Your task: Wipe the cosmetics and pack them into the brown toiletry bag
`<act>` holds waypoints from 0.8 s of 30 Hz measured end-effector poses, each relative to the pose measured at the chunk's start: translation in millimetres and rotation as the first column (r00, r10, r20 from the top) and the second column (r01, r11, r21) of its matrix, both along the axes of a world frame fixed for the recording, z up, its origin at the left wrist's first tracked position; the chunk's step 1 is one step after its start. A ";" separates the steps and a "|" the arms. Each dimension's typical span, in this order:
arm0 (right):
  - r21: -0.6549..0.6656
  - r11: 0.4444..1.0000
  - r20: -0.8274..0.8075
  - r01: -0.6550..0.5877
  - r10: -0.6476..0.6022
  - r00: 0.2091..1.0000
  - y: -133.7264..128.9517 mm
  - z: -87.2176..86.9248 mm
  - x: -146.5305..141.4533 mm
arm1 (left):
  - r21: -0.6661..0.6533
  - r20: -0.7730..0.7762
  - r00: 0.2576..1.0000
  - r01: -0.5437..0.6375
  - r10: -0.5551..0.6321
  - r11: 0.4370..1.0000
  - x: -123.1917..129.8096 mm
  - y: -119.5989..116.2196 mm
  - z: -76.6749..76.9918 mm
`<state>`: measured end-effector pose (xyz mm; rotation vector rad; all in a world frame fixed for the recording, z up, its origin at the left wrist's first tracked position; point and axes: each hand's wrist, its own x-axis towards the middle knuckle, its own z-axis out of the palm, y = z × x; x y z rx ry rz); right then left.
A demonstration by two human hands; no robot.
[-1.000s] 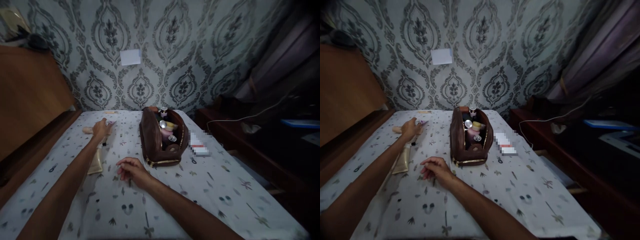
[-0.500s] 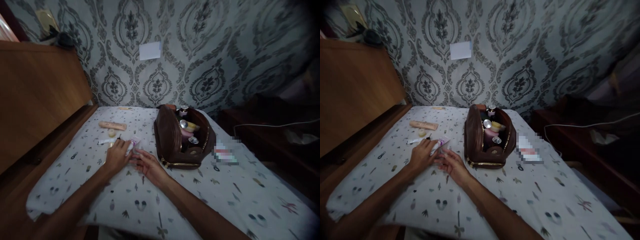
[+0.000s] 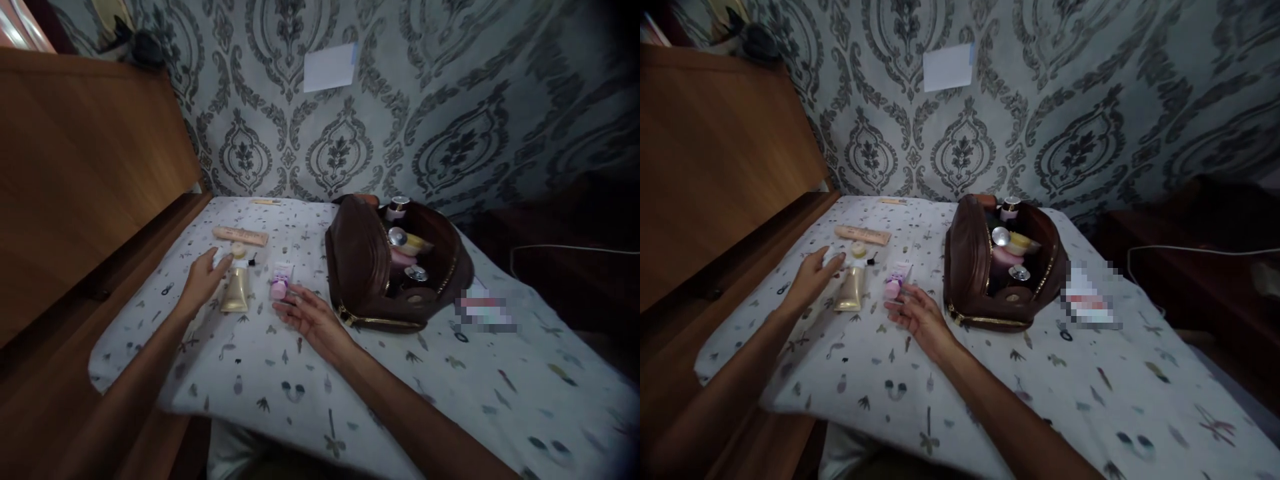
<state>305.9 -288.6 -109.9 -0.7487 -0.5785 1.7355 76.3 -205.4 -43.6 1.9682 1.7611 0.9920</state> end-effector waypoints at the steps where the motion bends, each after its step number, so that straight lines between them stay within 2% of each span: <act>1: 0.008 1.000 0.010 0.001 -0.001 1.000 -0.1 -0.7 -0.7 | -0.030 -0.083 0.997 -0.001 -0.002 1.000 -2.1 0.6 0.2; 3: 0.034 0.999 0.045 0.003 -0.004 0.999 -0.9 -2.9 -2.4 | -0.094 -0.277 0.961 -0.014 -0.013 0.996 0.2 -1.6 -1.5; 6: 0.086 0.996 0.114 -0.011 0.001 0.994 -3.3 -7.2 -4.8 | -0.176 -0.505 0.863 -0.088 -0.014 0.980 12.6 -7.0 -6.2; 8: 0.118 0.992 0.143 -0.041 0.023 0.989 -4.7 -9.9 -5.5 | -0.228 -0.579 0.815 -0.134 -0.024 0.964 19.6 -7.5 -9.3; 10: 0.138 0.987 0.163 -0.081 0.058 0.985 -5.3 -11.9 -5.2 | -0.280 -0.582 0.813 -0.155 -0.039 0.947 22.0 -4.5 -11.9; 14: 0.154 0.982 0.180 -0.111 0.082 0.980 -4.9 -12.7 -3.9 | -0.290 -0.481 0.877 -0.169 0.010 0.942 17.0 3.8 -12.6; 16: 0.170 0.977 0.173 -0.128 0.098 0.980 -5.4 -10.6 -3.8 | -0.262 -0.335 0.940 -0.162 0.068 0.951 16.8 2.6 -9.4; 18: 0.194 0.970 0.170 -0.149 0.116 0.979 -7.3 -7.1 -4.6 | -0.205 -0.122 0.988 -0.115 0.091 0.972 22.8 -5.2 -5.2; 19: 0.207 0.966 0.170 -0.153 0.118 0.978 -8.7 -5.2 -5.2 | -0.169 -0.017 0.997 -0.072 0.070 0.983 28.4 -11.6 -3.6; 21: 0.238 0.957 0.158 -0.165 0.129 0.979 -12.0 -1.3 -6.6 | -0.113 0.144 0.989 0.063 -0.046 0.992 43.6 -27.8 -2.5; 24: 0.246 0.955 0.132 -0.168 0.138 0.982 -16.6 4.0 -7.8 | -0.129 0.207 0.960 0.216 -0.187 0.968 67.2 -52.6 -6.5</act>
